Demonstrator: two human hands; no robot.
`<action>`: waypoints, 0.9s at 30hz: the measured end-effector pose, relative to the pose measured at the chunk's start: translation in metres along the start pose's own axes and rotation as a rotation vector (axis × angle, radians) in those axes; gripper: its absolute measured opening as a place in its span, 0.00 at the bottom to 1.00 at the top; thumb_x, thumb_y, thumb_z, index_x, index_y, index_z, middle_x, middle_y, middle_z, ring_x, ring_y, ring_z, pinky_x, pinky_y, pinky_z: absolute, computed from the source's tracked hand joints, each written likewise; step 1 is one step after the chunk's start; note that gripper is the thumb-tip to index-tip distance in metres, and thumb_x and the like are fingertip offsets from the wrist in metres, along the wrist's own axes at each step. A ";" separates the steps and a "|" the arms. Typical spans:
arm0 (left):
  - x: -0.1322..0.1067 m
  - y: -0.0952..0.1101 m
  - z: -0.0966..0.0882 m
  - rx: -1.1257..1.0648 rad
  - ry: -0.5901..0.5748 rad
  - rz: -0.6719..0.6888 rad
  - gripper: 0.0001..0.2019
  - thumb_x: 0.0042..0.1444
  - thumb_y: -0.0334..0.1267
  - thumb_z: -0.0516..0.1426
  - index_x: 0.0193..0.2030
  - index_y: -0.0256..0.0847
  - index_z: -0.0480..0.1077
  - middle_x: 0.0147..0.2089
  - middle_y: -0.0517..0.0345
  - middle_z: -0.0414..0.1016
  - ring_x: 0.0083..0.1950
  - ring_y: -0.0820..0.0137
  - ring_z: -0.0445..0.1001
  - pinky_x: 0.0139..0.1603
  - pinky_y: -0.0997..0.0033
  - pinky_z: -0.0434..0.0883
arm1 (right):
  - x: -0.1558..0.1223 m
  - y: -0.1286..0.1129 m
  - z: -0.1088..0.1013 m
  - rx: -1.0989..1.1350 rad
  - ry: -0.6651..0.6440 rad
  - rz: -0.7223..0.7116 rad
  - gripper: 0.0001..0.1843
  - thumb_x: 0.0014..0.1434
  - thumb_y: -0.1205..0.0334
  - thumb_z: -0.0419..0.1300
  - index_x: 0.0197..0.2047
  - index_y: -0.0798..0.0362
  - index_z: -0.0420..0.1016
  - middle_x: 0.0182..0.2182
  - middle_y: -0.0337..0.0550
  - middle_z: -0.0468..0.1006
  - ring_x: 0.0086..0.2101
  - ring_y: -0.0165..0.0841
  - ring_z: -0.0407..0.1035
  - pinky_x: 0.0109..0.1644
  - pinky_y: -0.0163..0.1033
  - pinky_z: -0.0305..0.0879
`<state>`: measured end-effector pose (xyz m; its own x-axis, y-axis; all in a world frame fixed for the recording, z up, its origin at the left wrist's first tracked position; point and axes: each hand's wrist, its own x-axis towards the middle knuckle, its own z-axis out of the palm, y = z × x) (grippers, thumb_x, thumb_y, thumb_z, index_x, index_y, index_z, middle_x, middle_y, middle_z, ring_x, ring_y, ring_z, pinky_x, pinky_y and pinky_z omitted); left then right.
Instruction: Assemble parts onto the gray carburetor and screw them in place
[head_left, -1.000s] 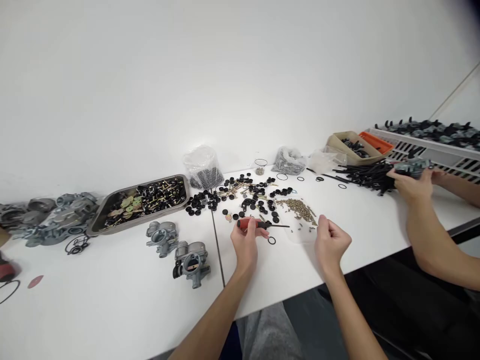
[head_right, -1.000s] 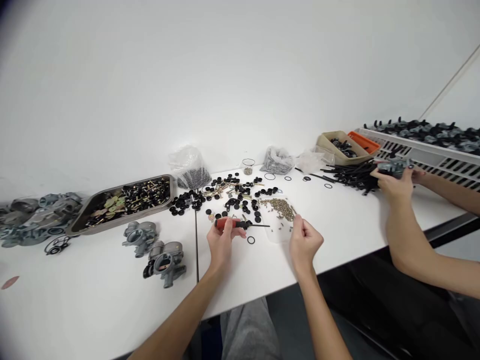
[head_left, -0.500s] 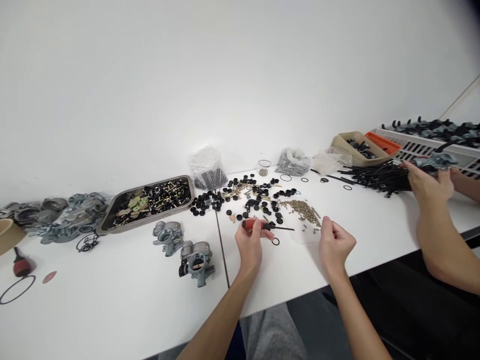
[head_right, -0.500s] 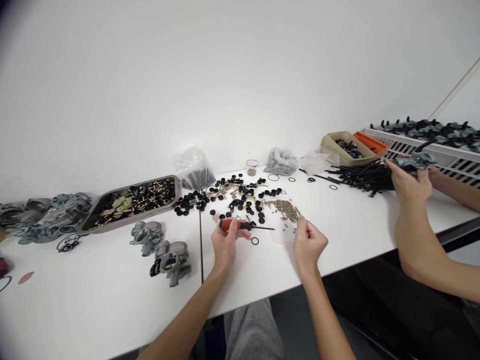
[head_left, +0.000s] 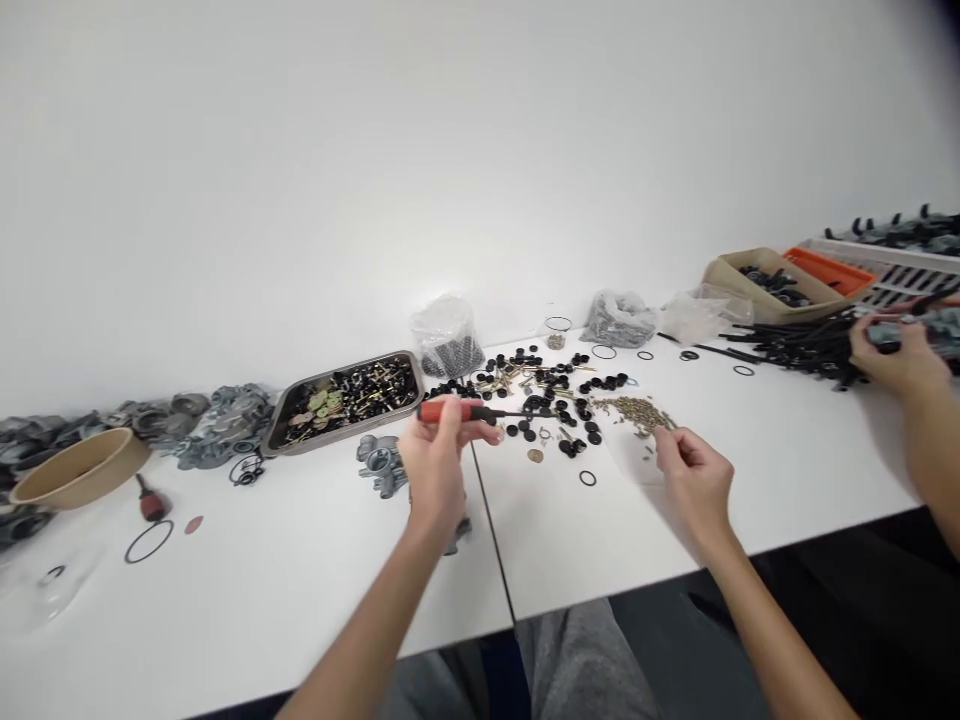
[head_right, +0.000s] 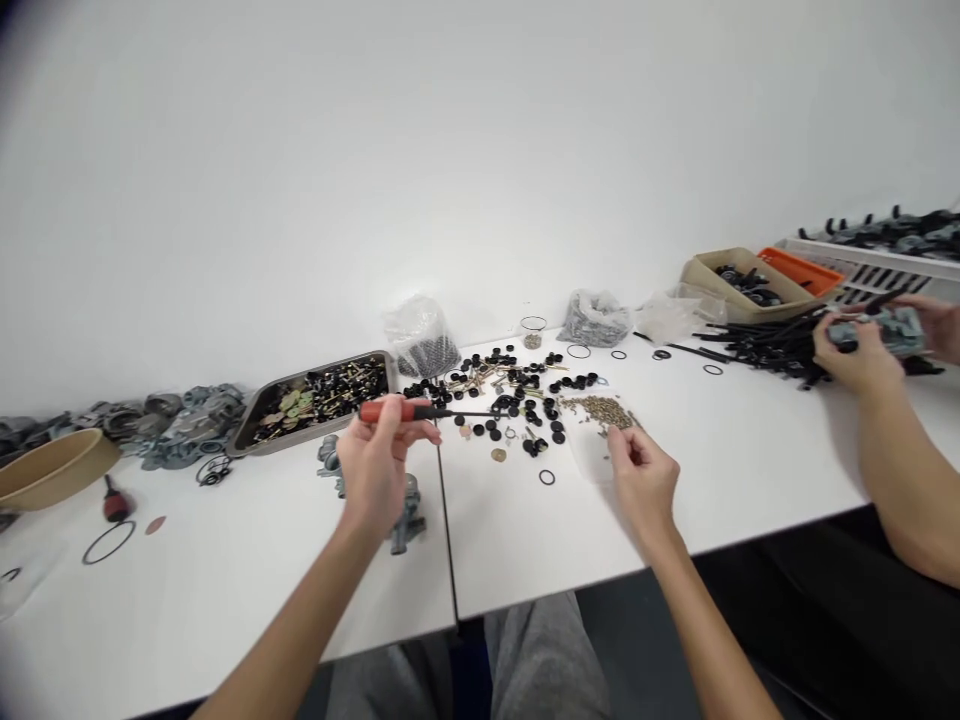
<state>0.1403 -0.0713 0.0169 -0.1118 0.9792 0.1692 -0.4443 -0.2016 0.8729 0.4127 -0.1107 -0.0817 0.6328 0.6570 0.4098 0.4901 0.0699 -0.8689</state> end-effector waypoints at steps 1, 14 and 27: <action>0.008 0.014 -0.010 0.013 0.012 0.029 0.14 0.57 0.43 0.61 0.38 0.33 0.66 0.36 0.47 0.78 0.23 0.70 0.76 0.28 0.65 0.76 | 0.003 -0.005 0.003 0.003 -0.073 0.006 0.16 0.58 0.52 0.60 0.25 0.54 0.68 0.18 0.33 0.62 0.22 0.26 0.56 0.28 0.34 0.54; 0.079 0.050 -0.113 0.024 0.113 0.136 0.17 0.50 0.44 0.65 0.33 0.32 0.67 0.34 0.47 0.79 0.22 0.69 0.75 0.24 0.69 0.74 | 0.012 -0.149 0.151 0.199 -0.952 -0.040 0.27 0.52 0.52 0.68 0.53 0.54 0.75 0.37 0.47 0.81 0.27 0.30 0.71 0.24 0.34 0.66; 0.088 0.021 -0.123 -0.023 0.093 0.037 0.16 0.51 0.45 0.65 0.33 0.32 0.68 0.33 0.48 0.79 0.21 0.71 0.74 0.24 0.68 0.73 | -0.001 -0.149 0.184 0.344 -0.945 0.059 0.13 0.47 0.58 0.69 0.34 0.58 0.79 0.25 0.45 0.79 0.23 0.30 0.69 0.19 0.32 0.59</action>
<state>0.0115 0.0080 -0.0056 -0.2103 0.9650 0.1564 -0.4584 -0.2386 0.8561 0.2284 0.0162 -0.0040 -0.1573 0.9820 0.1050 0.1791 0.1329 -0.9748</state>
